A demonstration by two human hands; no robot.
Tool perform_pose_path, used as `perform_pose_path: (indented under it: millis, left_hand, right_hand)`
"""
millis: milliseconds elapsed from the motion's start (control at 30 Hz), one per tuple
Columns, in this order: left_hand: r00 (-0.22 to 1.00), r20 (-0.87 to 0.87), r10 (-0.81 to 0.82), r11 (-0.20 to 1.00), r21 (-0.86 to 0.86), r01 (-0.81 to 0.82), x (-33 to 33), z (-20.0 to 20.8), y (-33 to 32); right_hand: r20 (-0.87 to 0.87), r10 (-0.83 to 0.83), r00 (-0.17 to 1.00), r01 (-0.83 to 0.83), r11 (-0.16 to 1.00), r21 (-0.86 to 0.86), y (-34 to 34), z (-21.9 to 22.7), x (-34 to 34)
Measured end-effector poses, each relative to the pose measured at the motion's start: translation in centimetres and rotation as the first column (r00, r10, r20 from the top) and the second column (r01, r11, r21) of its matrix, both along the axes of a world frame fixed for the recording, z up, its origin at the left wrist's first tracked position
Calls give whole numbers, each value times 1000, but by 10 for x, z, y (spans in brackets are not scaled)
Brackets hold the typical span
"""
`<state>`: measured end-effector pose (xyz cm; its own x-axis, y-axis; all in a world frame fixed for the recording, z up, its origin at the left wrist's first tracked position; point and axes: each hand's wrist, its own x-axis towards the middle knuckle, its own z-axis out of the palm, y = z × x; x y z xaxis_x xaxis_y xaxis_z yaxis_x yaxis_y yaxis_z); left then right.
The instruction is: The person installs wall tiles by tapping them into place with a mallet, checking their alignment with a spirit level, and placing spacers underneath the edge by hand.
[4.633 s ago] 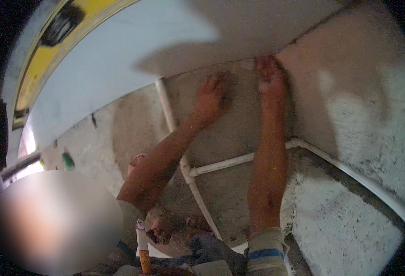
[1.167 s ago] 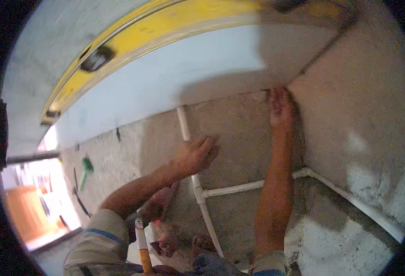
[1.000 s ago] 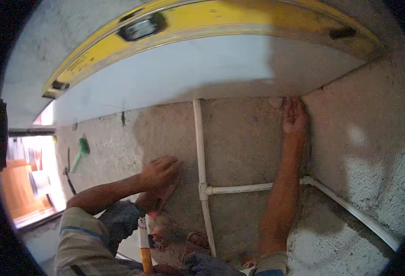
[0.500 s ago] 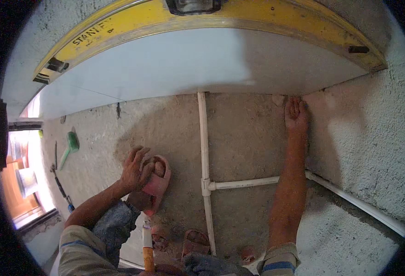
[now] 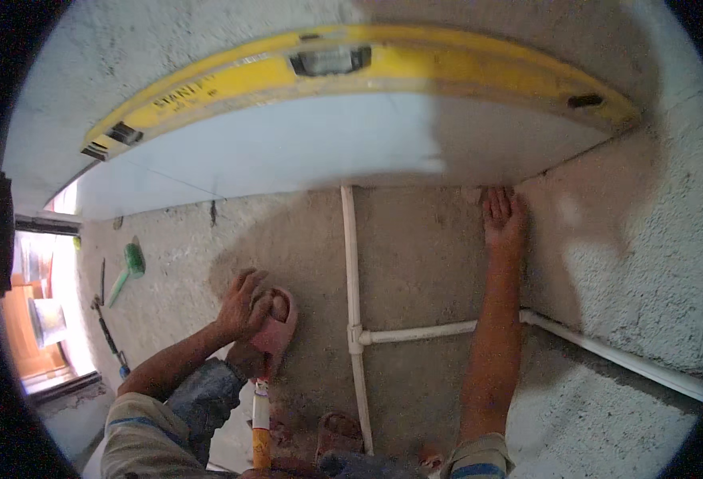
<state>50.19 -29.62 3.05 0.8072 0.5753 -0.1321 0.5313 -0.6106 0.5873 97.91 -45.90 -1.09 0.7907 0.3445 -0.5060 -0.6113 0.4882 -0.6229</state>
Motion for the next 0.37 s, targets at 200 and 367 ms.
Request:
perform_pose_path:
  millis: [200,367]
  left_hand:
    - [999,34,22,999,-25,-21,-3,-3,-1]
    - [996,-27,84,991,-103,-86,-1,-1,2]
  right_hand:
    - [-8,-17,1000,16,995,-101,-4,-3,4]
    - [253,262,931,-231,962,-145,-34,-37,8]
